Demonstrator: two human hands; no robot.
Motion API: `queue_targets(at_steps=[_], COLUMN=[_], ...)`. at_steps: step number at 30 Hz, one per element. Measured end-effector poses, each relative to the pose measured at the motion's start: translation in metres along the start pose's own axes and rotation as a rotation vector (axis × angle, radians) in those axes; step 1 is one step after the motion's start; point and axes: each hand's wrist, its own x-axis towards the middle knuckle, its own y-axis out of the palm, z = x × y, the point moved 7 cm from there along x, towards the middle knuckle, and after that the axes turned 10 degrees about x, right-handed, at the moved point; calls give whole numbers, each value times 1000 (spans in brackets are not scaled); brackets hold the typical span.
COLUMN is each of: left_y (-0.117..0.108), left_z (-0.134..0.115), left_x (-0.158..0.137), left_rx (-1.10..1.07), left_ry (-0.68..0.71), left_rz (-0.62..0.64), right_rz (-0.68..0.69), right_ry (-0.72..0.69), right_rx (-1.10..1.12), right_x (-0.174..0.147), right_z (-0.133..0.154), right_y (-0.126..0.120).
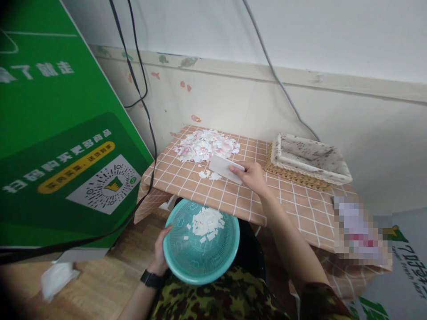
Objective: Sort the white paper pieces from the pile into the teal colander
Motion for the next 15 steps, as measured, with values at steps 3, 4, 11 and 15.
queue_targets(at_steps=[3,4,11,15], left_y=[1,2,0,2], left_z=[-1,-1,-1,-3], left_x=[-2,-2,-2,-4], left_rx=[9,12,9,2], left_ry=[6,-2,2,10], left_rz=[-11,-8,-22,-50], right_rz=[42,63,1,52], right_ry=[-23,-32,-18,-40], right_rx=[-2,-1,60,-3], right_x=[4,5,-1,-2], right_z=[1,2,2,11], right_y=[13,16,6,10])
